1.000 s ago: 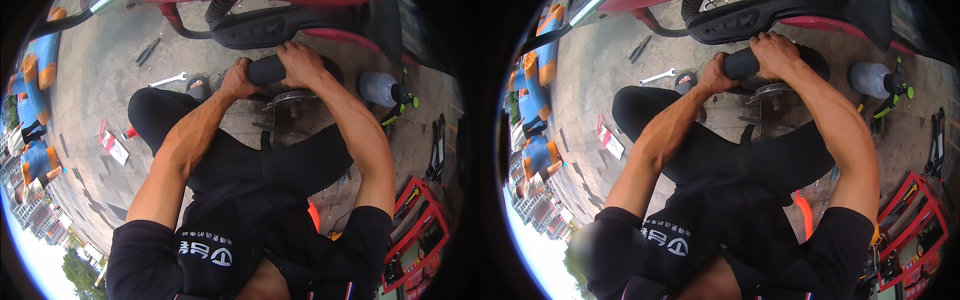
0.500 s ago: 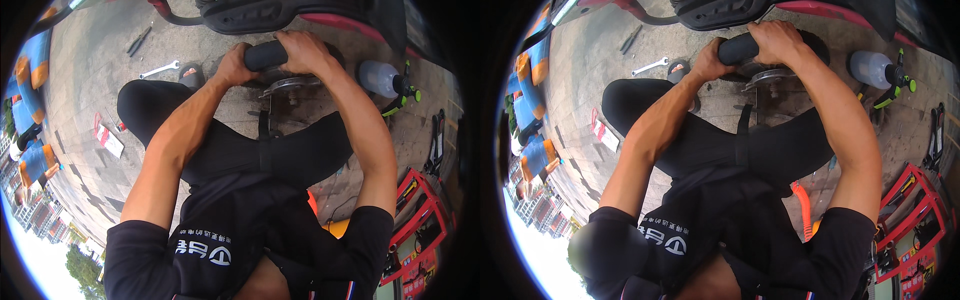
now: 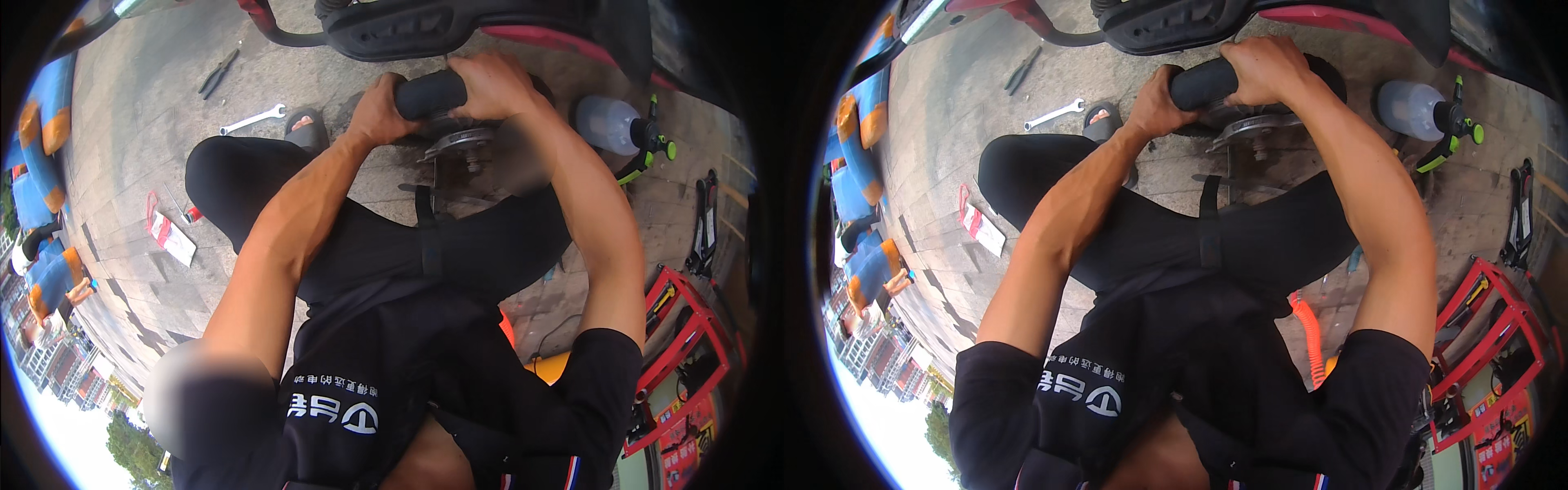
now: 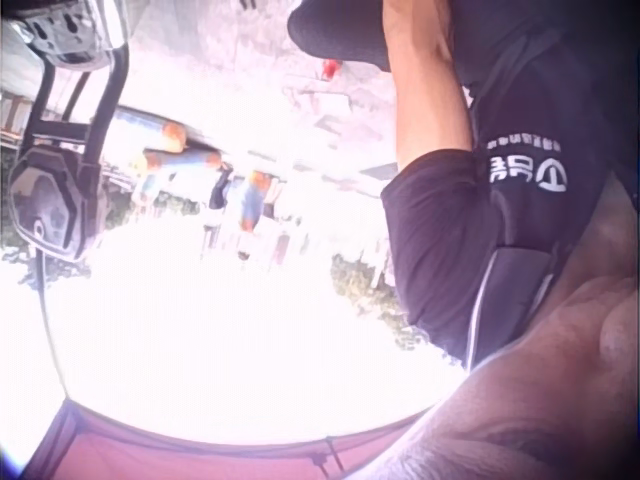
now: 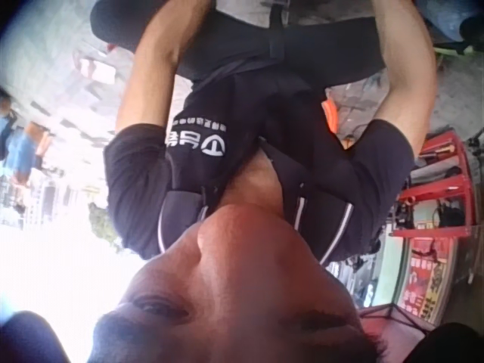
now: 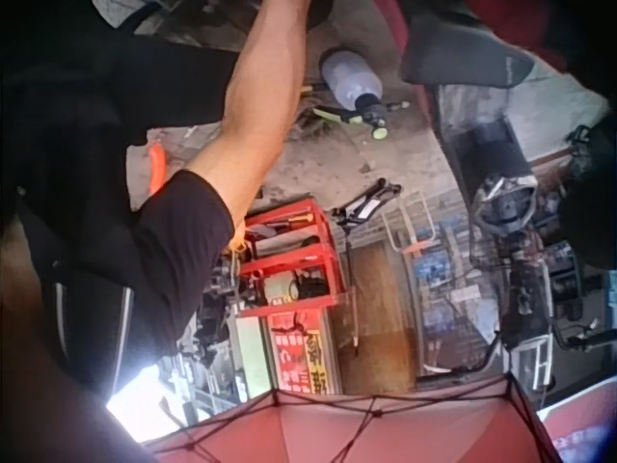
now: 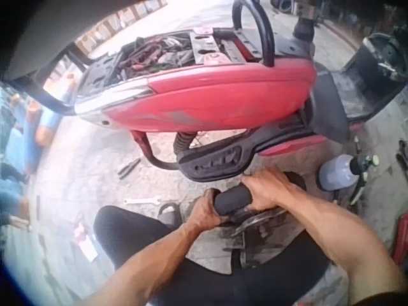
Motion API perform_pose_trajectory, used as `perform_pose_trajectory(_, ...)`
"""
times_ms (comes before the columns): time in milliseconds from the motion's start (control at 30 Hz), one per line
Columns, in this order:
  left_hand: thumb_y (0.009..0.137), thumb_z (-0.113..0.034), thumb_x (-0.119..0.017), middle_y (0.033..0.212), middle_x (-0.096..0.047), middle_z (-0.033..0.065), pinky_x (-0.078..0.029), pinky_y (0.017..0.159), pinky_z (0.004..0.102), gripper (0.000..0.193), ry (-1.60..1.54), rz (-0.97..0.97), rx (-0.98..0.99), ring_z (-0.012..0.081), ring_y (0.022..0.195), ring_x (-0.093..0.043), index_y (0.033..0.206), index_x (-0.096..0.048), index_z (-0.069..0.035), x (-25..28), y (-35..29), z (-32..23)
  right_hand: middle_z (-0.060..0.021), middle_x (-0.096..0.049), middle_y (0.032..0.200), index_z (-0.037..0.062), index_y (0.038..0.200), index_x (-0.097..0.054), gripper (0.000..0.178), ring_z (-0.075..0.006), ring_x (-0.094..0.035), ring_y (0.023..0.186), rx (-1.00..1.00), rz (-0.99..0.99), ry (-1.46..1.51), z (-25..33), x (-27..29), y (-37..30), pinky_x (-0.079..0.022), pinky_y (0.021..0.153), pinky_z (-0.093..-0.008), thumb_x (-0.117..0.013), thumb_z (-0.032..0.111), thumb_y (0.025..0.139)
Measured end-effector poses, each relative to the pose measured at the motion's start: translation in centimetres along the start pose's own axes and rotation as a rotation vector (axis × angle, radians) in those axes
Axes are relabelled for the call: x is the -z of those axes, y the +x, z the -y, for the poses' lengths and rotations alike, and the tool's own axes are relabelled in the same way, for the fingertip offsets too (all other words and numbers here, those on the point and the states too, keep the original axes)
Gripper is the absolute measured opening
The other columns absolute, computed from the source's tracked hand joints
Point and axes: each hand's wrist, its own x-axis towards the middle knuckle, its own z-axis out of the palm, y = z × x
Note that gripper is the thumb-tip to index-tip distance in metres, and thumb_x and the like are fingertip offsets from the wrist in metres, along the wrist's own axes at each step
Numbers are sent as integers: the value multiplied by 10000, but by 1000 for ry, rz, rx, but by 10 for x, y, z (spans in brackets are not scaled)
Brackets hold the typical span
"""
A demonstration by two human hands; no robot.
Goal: The person uses a metal tire lever to pry the tire bead off the rim of a red motorcycle's rear wheel. They repeatedly insert the lever, rotate the wheel, and reposition the tool to loosen the tire around the rim.
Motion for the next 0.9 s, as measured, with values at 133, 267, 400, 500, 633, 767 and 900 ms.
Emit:
perform_pose_trajectory(133, 553, -354, -939, 1116, -666, 218, -507, 947, 448, 781, 101, 91, 78, 383, 1097, -647, 1168, -592, -21, 3, -16, 20, -154, -723, 965, 70, 1082, -659, 594, -381, -693, 964, -33, -48, 8, -3, -4, -4, -557, 829, -500, -888, 394, 639)
perform_pose_trajectory(267, 574, -373, -943, 1121, -671, 223, -519, 954, 421, 842, 89, 382, 123, 368, 1072, -667, 1232, -564, -10, 17, -2, 34, -144, -721, 980, 77, 1046, -659, 567, -375, -690, 975, -48, -60, 26, -4, -7, -8, -556, 830, -499, -887, 391, 633)
perform_pose_trajectory(400, 562, -368, -953, 1112, -677, 211, -518, 961, 417, 842, 137, 489, -26, 349, 1073, -673, 1223, -563, -20, 24, 13, 39, -124, -726, 973, 87, 1038, -671, 561, -361, -695, 979, -36, -87, 74, -6, -7, -12, -557, 827, -495, -896, 368, 607)
perform_pose_trajectory(500, 569, -347, -959, 1155, -656, 218, -509, 972, 422, 869, 48, 358, -10, 350, 1107, -656, 1249, -528, -20, 10, 2, 43, -122, -728, 973, 85, 1037, -675, 568, -359, -696, 980, -54, -104, 92, -6, -8, -11, -556, 826, -498, -903, 350, 589)
perform_pose_trajectory(633, 586, -314, -958, 1220, -626, 217, -487, 1002, 409, 894, -34, 111, 138, 336, 1165, -619, 1289, -491, -18, -18, -22, 52, -125, -738, 946, 81, 1070, -690, 605, -361, -708, 954, -42, -104, 69, -3, -7, -1, -563, 816, -486, -913, 348, 575)
perform_pose_trajectory(767, 563, -314, -968, 1183, -640, 209, -498, 967, 414, 864, -115, 49, 195, 346, 1127, -634, 1238, -521, -14, -26, -25, 58, -159, -714, 1024, 56, 1168, -650, 674, -374, -683, 989, -81, -32, 80, 0, -7, 6, -551, 830, -485, -903, 304, 594)
perform_pose_trajectory(900, 554, -295, -969, 1150, -671, 205, -509, 947, 416, 811, -144, 124, 205, 347, 1095, -656, 1199, -561, -18, -19, -19, 59, -160, -716, 1059, 61, 1211, -647, 725, -367, -684, 1013, -90, -113, 75, 3, -10, 3, -550, 850, -477, -913, 304, 582)
